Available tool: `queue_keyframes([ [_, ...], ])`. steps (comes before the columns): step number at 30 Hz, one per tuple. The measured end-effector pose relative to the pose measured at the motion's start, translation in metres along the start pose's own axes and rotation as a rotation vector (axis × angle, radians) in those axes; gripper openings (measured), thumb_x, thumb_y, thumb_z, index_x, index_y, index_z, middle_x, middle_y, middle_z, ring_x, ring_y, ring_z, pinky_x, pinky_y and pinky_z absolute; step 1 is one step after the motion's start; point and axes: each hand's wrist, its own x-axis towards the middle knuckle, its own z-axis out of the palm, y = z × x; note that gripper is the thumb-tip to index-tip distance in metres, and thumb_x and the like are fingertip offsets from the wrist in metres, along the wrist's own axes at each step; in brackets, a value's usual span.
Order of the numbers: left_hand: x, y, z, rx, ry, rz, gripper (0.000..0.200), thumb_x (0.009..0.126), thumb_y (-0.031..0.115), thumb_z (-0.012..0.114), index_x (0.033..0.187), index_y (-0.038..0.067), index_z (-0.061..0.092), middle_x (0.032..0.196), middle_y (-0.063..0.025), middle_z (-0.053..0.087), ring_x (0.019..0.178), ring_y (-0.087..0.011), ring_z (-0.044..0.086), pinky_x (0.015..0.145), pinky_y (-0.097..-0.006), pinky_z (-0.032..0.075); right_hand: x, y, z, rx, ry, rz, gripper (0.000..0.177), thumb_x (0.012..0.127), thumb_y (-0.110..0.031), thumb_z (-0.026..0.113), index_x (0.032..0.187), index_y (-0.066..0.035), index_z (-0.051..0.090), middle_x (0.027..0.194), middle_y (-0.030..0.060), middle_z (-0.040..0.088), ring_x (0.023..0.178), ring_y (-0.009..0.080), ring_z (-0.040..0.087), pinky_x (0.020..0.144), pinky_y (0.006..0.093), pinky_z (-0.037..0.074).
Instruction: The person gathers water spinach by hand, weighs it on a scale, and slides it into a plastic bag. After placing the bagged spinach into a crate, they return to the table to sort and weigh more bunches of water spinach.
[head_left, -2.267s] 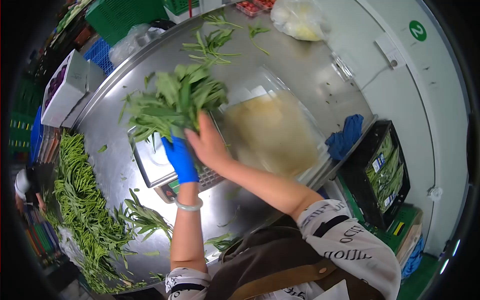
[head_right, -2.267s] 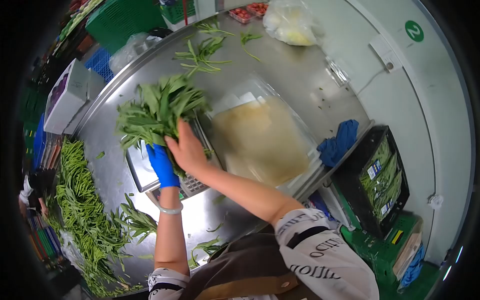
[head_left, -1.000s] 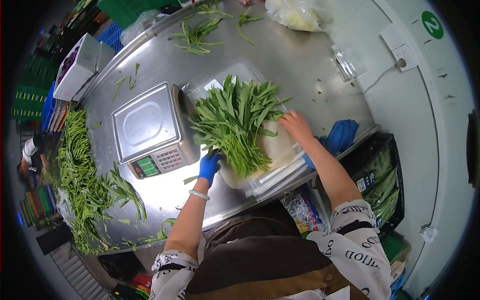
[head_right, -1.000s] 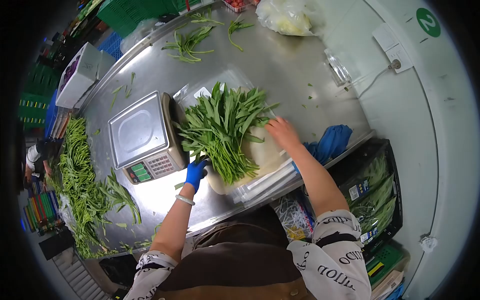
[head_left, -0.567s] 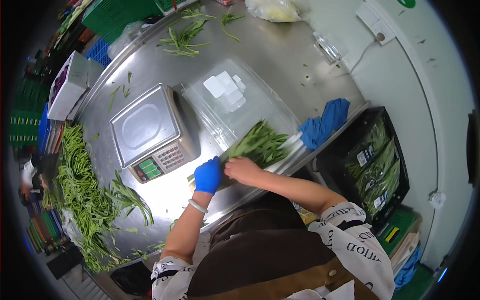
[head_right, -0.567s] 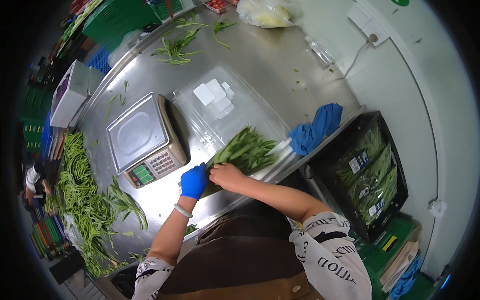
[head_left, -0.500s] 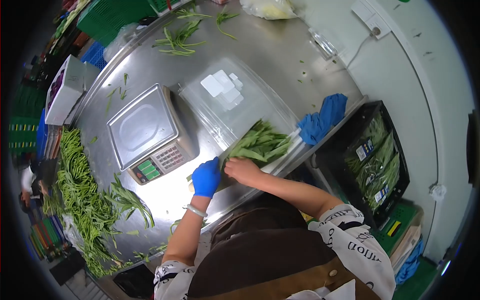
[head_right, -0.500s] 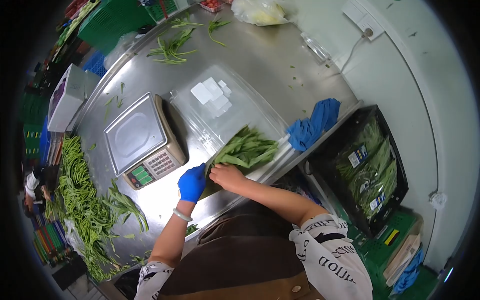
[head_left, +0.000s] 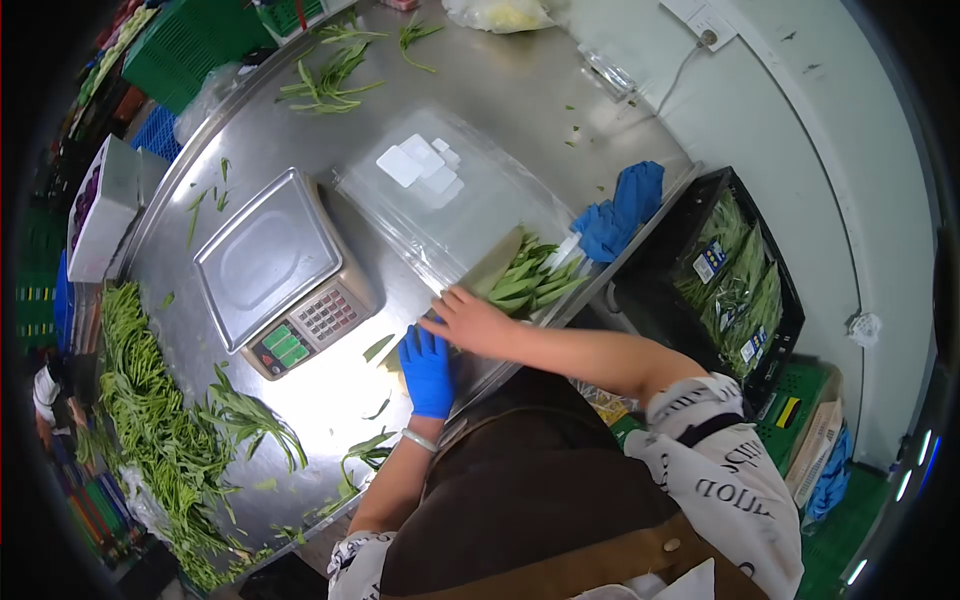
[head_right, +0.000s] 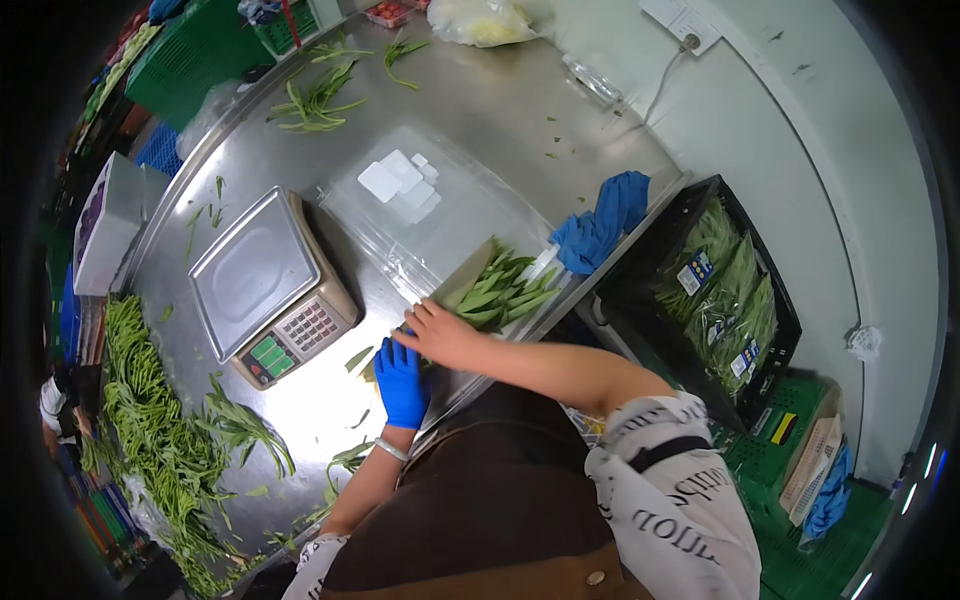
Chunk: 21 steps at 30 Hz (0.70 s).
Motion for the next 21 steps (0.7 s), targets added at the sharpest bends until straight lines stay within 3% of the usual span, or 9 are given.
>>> queue_keyframes([
  [3,0.009,-0.007,-0.006,-0.068,0.045,0.004,0.067,0.075,0.02,0.066,0.136,0.006,0.04,0.135,-0.0172,0.043,0.124,-0.0394,0.038,0.104,-0.0507,0.029,0.034,0.029,-0.009,0.271,-0.532,-0.071,0.069,0.067,-0.021,0.07,0.131,-0.009,0.046,0.102,0.0122,0.06,0.099,0.0273,0.057,0.088,0.0393,0.041],
  [4,0.013,-0.006,-0.024,-0.127,0.089,0.01,0.069,0.073,0.017,0.068,0.136,0.007,0.04,0.135,-0.0171,0.043,0.124,-0.0396,0.038,0.103,-0.0503,0.029,0.036,0.033,0.005,0.279,-0.483,-0.071,0.077,0.061,-0.023,0.073,0.131,-0.008,0.045,0.097,0.0142,0.063,0.096,0.03,0.059,0.083,0.0415,0.045],
  [7,0.024,-0.008,-0.047,-0.193,0.309,0.108,0.062,0.074,0.012,0.07,0.131,0.01,0.048,0.132,-0.0149,0.046,0.123,-0.0359,0.039,0.101,-0.0475,0.031,0.027,0.065,-0.011,0.357,-0.481,0.119,0.067,0.063,-0.024,0.072,0.123,-0.006,0.048,0.091,0.0166,0.063,0.09,0.0326,0.061,0.079,0.0447,0.048],
  [8,0.032,-0.006,-0.048,-0.246,0.378,0.141,0.055,0.075,0.009,0.069,0.127,0.01,0.052,0.129,-0.0146,0.049,0.119,-0.0348,0.043,0.099,-0.0464,0.034,0.021,0.081,-0.054,0.452,-0.472,0.277,0.058,0.064,-0.026,0.071,0.115,-0.007,0.05,0.089,0.0183,0.063,0.089,0.0354,0.061,0.076,0.0474,0.049],
  [9,0.041,-0.003,-0.047,-0.3,0.448,0.169,0.049,0.076,0.007,0.068,0.123,0.01,0.056,0.125,-0.0142,0.051,0.115,-0.0337,0.046,0.096,-0.0452,0.036,0.002,0.097,-0.067,0.477,-0.299,0.421,0.053,0.065,-0.028,0.072,0.109,-0.008,0.051,0.089,0.0179,0.063,0.089,0.0372,0.061,0.076,0.0474,0.049],
  [12,0.087,0.026,-0.026,-0.592,0.459,0.139,0.026,0.078,0.006,0.065,0.104,0.007,0.063,0.102,-0.0126,0.06,0.094,-0.0312,0.056,0.081,-0.0409,0.043,-0.048,0.135,-0.13,0.619,-0.273,0.928,0.077,0.062,-0.036,0.077,0.125,-0.006,0.045,0.106,0.0215,0.062,0.098,0.0367,0.06,0.081,0.0435,0.048],
  [14,0.122,0.05,0.005,-0.783,0.319,0.176,0.021,0.078,0.007,0.068,0.098,0.006,0.062,0.1,-0.0162,0.059,0.092,-0.0345,0.056,0.079,-0.0394,0.045,-0.104,0.15,-0.134,0.787,-0.104,1.046,0.087,0.064,-0.034,0.08,0.131,0.003,0.039,0.115,0.0226,0.058,0.108,0.0303,0.058,0.093,0.035,0.043],
  [16,0.148,0.071,0.034,-0.742,0.223,0.164,0.021,0.076,0.011,0.07,0.095,0.006,0.063,0.097,-0.0154,0.059,0.09,-0.0342,0.056,0.078,-0.0406,0.045,-0.153,0.15,-0.129,1.059,-0.059,1.116,0.088,0.065,-0.029,0.081,0.135,0.001,0.037,0.122,0.0162,0.056,0.113,0.0239,0.053,0.098,0.0328,0.038],
  [21,0.178,0.062,0.1,-0.757,0.139,0.114,0.01,0.075,0.01,0.069,0.084,0.008,0.067,0.091,-0.0118,0.063,0.084,-0.0322,0.058,0.076,-0.0397,0.046,-0.228,0.103,-0.108,1.492,-0.16,1.259,0.089,0.066,-0.026,0.081,0.138,-0.001,0.036,0.126,0.0091,0.052,0.115,0.0195,0.049,0.101,0.0317,0.037],
])
